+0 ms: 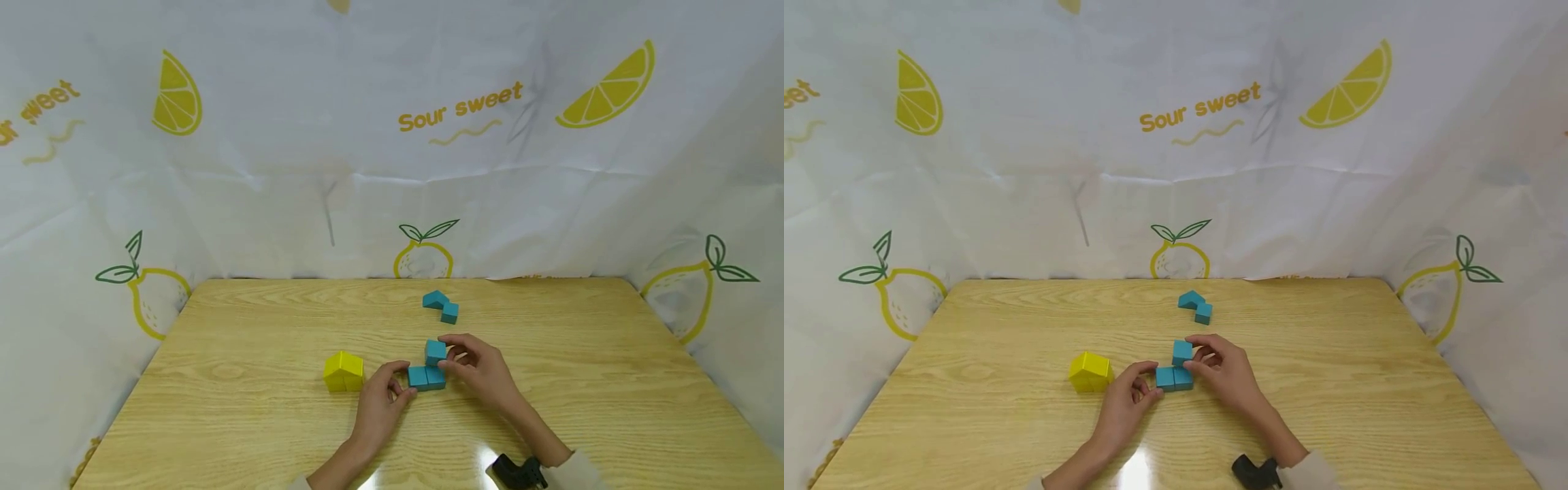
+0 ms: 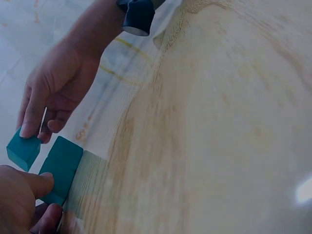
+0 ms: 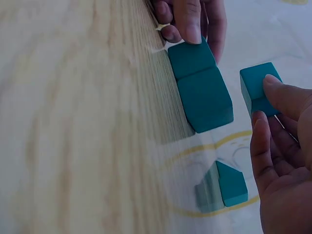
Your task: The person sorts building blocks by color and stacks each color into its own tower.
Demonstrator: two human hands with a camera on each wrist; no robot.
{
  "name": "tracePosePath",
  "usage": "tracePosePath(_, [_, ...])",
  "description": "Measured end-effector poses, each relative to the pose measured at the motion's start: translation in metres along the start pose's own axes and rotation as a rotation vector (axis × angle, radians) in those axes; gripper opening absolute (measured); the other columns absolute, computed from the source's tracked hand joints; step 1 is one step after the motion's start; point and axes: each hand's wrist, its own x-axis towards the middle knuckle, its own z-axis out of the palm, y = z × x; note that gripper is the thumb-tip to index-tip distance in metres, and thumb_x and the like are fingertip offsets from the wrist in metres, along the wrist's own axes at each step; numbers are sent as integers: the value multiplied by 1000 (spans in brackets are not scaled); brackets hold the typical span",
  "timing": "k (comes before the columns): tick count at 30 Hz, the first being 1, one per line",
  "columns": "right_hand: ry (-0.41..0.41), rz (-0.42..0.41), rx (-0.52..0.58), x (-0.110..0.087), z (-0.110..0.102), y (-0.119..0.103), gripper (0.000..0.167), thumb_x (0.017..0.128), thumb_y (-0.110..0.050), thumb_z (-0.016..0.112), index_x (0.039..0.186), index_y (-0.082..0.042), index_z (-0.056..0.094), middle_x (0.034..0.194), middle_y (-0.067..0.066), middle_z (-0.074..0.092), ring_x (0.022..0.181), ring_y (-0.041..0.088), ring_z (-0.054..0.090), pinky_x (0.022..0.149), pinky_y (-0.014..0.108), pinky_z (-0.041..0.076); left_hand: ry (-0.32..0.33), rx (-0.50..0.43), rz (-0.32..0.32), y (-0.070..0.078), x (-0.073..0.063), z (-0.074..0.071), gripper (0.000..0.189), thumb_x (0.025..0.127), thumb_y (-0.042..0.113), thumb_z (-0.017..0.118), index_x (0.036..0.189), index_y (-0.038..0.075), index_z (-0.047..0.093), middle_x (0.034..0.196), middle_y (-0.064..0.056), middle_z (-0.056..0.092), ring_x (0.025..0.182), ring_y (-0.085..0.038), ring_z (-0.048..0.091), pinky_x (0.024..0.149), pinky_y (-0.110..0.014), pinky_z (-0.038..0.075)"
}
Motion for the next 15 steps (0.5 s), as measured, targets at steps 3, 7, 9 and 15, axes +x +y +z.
tracePosePath(3, [-37, 2, 3, 1, 1, -11, 33, 85, 3, 69, 117, 4, 62, 99, 14, 63, 86, 29, 59, 69, 33, 53, -6, -11, 5, 0, 1, 0, 40, 81, 3, 76, 118, 5, 62, 107, -3, 64, 62, -4, 47, 49, -20, 40])
tracePosePath(7, [-78, 4, -9, 2, 4, -15, 34, 85, -1, 70, 118, 3, 62, 103, 12, 63, 91, 33, 58, 71, 33, 52, -2, -33, 23, 1, 1, -1, 43, 81, 1, 75, 121, 5, 60, 112, -5, 64, 65, -5, 50, 50, -20, 41])
tracePosePath(9, [-92, -5, -12, 2, 6, -16, 34, 85, -1, 71, 118, 2, 63, 104, 11, 63, 90, 33, 58, 71, 33, 52, 1, -38, 32, 1, 1, -1, 44, 81, 1, 75, 122, 4, 59, 113, -6, 64, 65, -5, 50, 50, -20, 41])
tracePosePath(15, [-92, -26, -53, -1, 10, -17, 35, 82, -1, 73, 115, -1, 65, 105, 8, 64, 91, 32, 56, 73, 40, 49, 4, -38, 71, 0, 0, -1, 48, 80, -1, 75, 124, 6, 58, 113, -6, 64, 66, -5, 51, 52, -20, 42])
